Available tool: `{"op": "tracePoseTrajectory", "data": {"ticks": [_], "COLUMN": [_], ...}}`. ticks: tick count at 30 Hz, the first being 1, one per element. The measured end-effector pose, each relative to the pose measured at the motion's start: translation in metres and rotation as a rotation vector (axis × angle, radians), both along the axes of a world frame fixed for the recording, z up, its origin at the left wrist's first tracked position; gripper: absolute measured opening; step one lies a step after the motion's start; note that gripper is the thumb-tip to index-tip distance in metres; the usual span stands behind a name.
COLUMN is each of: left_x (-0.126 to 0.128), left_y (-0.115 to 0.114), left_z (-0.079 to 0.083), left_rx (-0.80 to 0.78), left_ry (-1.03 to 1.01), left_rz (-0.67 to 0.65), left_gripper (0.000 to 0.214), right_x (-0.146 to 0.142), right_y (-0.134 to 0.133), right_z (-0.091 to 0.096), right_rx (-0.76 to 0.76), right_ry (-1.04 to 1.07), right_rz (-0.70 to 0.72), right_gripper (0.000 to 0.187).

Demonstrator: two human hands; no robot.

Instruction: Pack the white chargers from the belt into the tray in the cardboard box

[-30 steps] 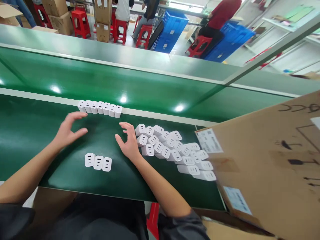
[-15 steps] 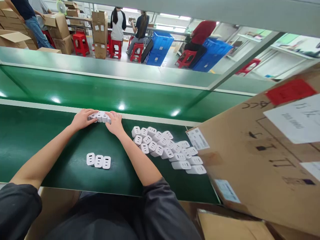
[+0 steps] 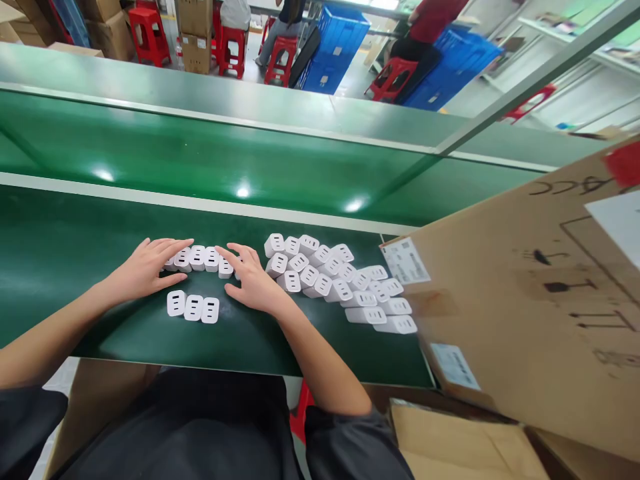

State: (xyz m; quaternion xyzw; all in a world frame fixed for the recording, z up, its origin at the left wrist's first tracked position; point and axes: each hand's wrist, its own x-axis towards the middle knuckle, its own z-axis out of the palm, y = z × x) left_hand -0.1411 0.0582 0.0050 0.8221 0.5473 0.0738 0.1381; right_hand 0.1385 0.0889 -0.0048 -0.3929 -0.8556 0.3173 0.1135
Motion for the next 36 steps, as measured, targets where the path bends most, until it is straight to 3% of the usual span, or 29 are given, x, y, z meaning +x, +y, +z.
{"op": "tracePoseTrajectory", "data": {"ticks": [8,15,23,28,36], "left_x": [-0.001,-0.001,-0.004,-0.002,-0.001], "left_y": [0.004,0.003,0.006,0.006,0.005], "left_z": [-0.009,-0.014,-0.019,-0.018,-0.016], "left_rx": [0.318,0.413,0.445,0.437,0.340], "left_ry": [-0.024,-0.031,-0.016,-0.048,-0.064], "left_rz": [-0.033,-0.107,-0.116,-0.091,-0.041], "left_gripper": [0.059,0.057,0.060,0.056,0.055], "right_x": [0.017,0.012,0.013,0.004,-0.003], "right_y": [-0.004,-0.002,0.000,-0.002,-0.002], "right_z": [-0.002,-0.008,-0.011,-0.021,-0.029], "right_rx": [0.045,0.129,0.120,0.198,0.247], "right_ry": [0.024,0.108,0.123,0.217,0.197], "right_rz": [-0.073,-0.126,-0.109,-0.086,-0.155], "right_gripper": [0.070,0.063,0.063,0.066,0.053]}}
